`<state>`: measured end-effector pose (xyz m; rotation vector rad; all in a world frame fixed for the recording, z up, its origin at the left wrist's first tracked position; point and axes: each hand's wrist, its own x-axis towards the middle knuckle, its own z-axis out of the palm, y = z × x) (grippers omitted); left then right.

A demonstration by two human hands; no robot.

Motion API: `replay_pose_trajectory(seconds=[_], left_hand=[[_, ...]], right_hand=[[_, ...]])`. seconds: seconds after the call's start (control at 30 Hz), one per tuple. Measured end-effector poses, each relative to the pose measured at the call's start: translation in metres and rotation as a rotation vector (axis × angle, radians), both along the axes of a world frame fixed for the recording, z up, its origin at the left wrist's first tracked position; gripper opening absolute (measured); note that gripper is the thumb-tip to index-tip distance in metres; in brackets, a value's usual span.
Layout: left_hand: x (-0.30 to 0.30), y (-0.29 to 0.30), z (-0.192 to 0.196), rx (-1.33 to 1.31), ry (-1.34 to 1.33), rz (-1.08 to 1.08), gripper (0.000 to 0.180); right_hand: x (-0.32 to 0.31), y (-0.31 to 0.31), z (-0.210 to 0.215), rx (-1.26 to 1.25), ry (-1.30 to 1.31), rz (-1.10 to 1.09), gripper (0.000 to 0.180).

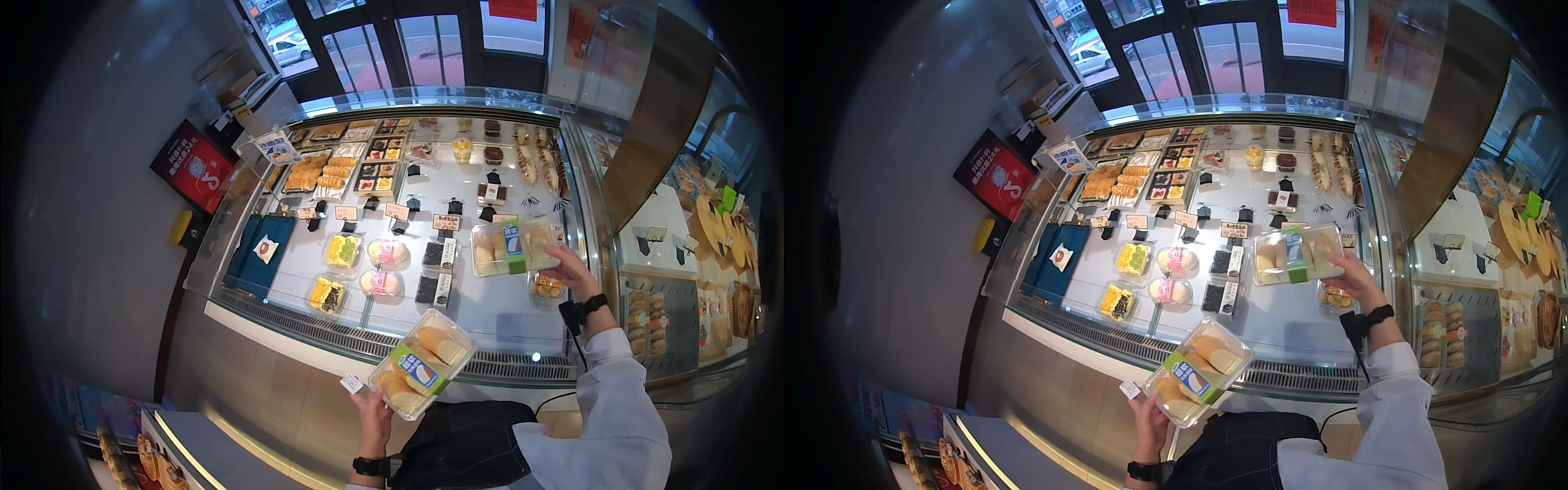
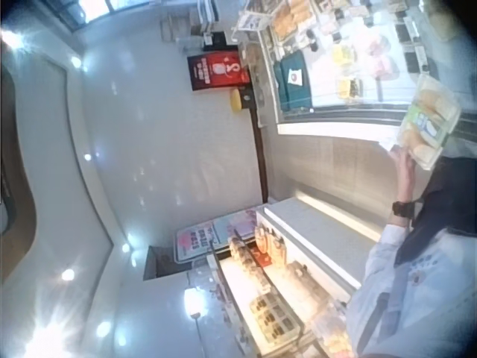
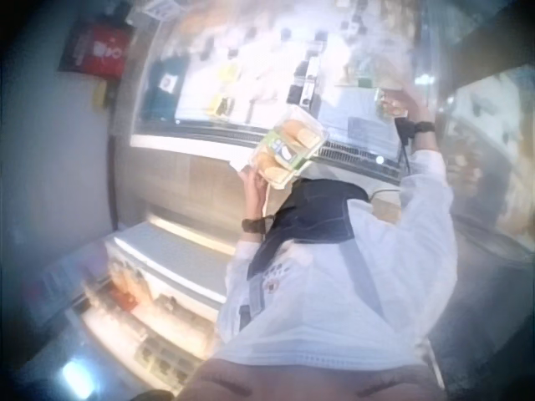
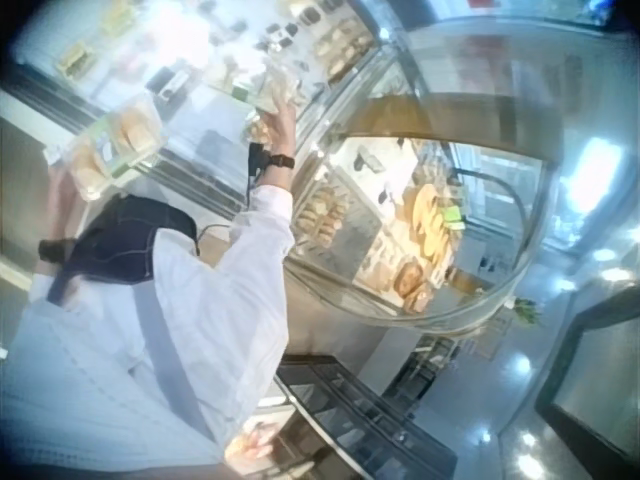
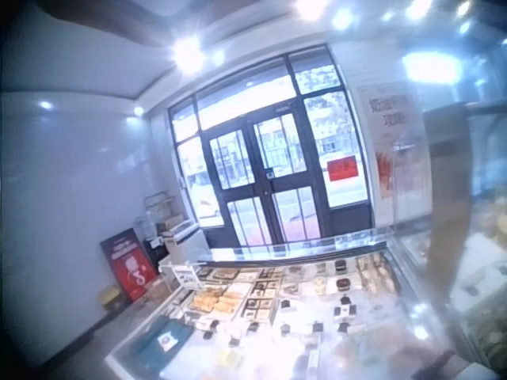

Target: The person retrieves a printed label, walks to a kitchen area, and applies the label to a plastic container of cream-filled pastries. They then carry the container to a refrigerated display case, place it inside, and stack a small paper bag on top of it.

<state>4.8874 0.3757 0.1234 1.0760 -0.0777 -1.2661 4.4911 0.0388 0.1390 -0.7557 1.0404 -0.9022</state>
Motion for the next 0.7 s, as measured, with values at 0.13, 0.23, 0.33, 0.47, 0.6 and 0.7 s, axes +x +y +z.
replay_pose_trajectory(seconds=[0.13, 0.23, 0.33, 0.47, 0.6, 0.7], left_hand=[[-0.003, -0.003, -0.002, -0.082, -0.083, 0.083, 0.078], [-0.009, -0.002, 0.005, -0.011, -0.096, 0.082, 0.083], [-0.01, 0.0, 0.008, 0.0, -0.182, 0.081, 0.086], [-0.011, 0.002, -0.007, -0.006, -0.234, 0.207, 0.088], [-0.011, 0.008, -0.02, 0.042, -0.26, 0.303, 0.089], [-0.008, 0.011, -0.026, 0.05, -0.288, 0.302, 0.09]], right_hand=[[0.024, -0.033, -0.086, 0.161, 0.076, -0.181, 0.047], [0.04, -0.04, -0.134, 0.227, 0.078, -0.222, 0.051], [0.048, -0.044, -0.164, 0.286, 0.085, -0.238, 0.051], [0.048, -0.047, -0.191, 0.352, 0.253, -0.281, 0.047], [0.041, -0.047, -0.219, 0.434, 0.415, -0.18, 0.042], [0.041, -0.049, -0.239, 0.4, 0.594, -0.084, 0.044]])
